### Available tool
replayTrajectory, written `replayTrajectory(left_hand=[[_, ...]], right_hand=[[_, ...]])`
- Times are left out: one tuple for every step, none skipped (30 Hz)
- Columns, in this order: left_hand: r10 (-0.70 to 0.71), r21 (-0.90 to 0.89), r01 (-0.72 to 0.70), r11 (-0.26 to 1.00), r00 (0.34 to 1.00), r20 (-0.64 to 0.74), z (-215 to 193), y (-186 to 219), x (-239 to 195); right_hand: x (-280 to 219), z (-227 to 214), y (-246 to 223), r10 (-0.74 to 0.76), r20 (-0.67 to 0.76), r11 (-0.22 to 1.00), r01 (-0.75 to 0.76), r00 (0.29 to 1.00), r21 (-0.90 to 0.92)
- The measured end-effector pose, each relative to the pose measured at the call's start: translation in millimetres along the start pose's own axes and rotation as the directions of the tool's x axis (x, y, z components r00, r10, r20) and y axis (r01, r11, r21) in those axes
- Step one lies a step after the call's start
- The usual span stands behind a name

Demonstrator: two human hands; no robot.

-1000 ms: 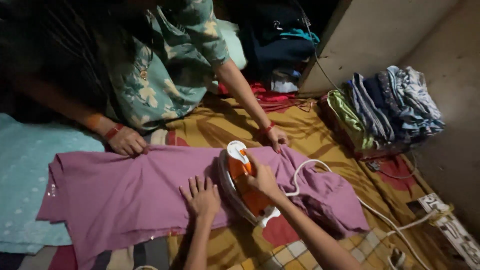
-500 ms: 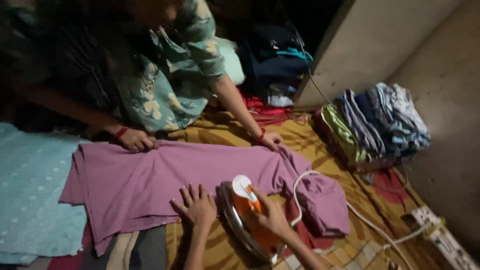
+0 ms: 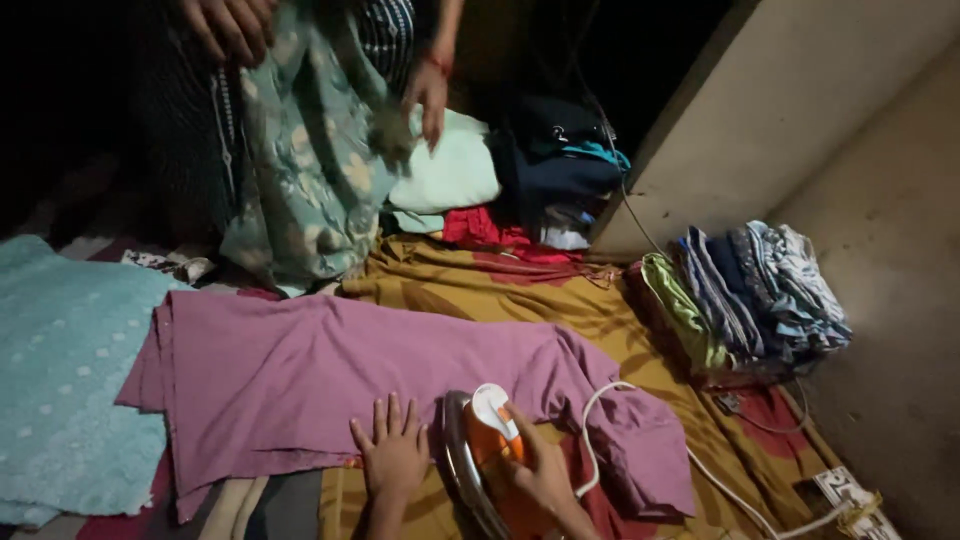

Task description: Ironing a purple garment on a bed.

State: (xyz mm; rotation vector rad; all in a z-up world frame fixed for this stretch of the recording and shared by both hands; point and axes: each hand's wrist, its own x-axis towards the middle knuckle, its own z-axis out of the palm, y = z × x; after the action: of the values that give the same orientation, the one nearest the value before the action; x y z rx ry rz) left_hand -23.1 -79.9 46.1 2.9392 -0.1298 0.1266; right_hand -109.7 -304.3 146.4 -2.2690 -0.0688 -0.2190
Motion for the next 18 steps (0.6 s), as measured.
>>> replayTrajectory(left_hand=[[-0.008,0.007,0.007,1.0,0.999,0.041,-7,1,-3],[-0.015,0.009,0.015,1.0,0.999,0.039,-9,1,-3],[-0.007,0.026,0.007,1.0,0.999,0.036,-10,1,-3],[0.0,0.044,-0.001,0.999,0.999,0.036,-12,2,-4],[-0.008,0.045,0.006,0.999,0.999,0.036,-13,2,-3],[-0.004,0.026,0.003,1.0,0.999,0.035,-12,2,-4],[0.0,0.007,0.0,1.0,0.999,0.034,-11,2,-6],[-0.002,0.013,0.002,1.0,0.999,0.032,-9,3,-7],[-0.005,0.009,0.004,1.0,1.0,0.023,-8,5,-7],[-0.01,0.009,0.01,1.0,1.0,0.003,-7,3,-3],[-0.014,0.018,0.015,1.0,1.0,-0.009,-5,1,3],[-0.002,0.027,0.002,1.0,1.0,-0.009,-2,-1,0],[0.01,0.035,-0.01,0.999,1.0,-0.009,2,-4,-2],[0.018,0.032,-0.018,0.999,1.0,0.002,2,-2,-2],[0.011,0.03,-0.011,0.999,1.0,-0.02,3,0,-3],[0.005,0.029,-0.004,1.0,0.999,-0.054,3,0,4],[0.015,0.028,-0.013,1.0,0.998,-0.055,-1,2,9],[0.011,0.058,-0.011,0.998,1.0,-0.009,-1,2,0]], right_hand=[[5,-2,-2,-0.022,-0.019,0.999,0.023,1.0,0.029],[16,-1,-4,-0.028,-0.014,0.999,0.028,1.0,0.031],[27,0,-6,-0.073,-0.056,0.997,0.075,0.996,0.036],[39,1,-8,-0.116,-0.097,0.992,0.12,0.989,0.039],[57,7,0,-0.12,-0.091,0.991,0.124,0.989,0.042],[70,14,9,-0.13,-0.135,0.991,0.134,0.982,0.016],[84,20,19,-0.142,-0.179,0.99,0.142,0.974,-0.011],[97,30,41,-0.144,-0.18,0.989,0.145,0.973,-0.005],[111,40,63,-0.11,-0.21,0.994,0.102,0.972,-0.05],[130,53,84,-0.087,-0.244,0.994,0.067,0.966,-0.089],[141,48,67,-0.097,-0.248,0.994,0.079,0.964,-0.08],[141,44,52,0.029,-0.23,0.99,-0.06,0.973,-0.129],[142,39,37,0.156,-0.217,0.964,-0.197,0.964,-0.179],[140,35,41,0.168,-0.219,0.961,-0.21,0.961,-0.182],[137,30,46,0.219,-0.19,0.94,-0.259,0.957,-0.221],[141,26,49,0.261,-0.169,0.919,-0.298,0.951,-0.257],[150,22,47,0.263,-0.178,0.918,-0.303,0.948,-0.257],[148,22,48,0.238,-0.169,0.913,-0.279,0.957,-0.297]])
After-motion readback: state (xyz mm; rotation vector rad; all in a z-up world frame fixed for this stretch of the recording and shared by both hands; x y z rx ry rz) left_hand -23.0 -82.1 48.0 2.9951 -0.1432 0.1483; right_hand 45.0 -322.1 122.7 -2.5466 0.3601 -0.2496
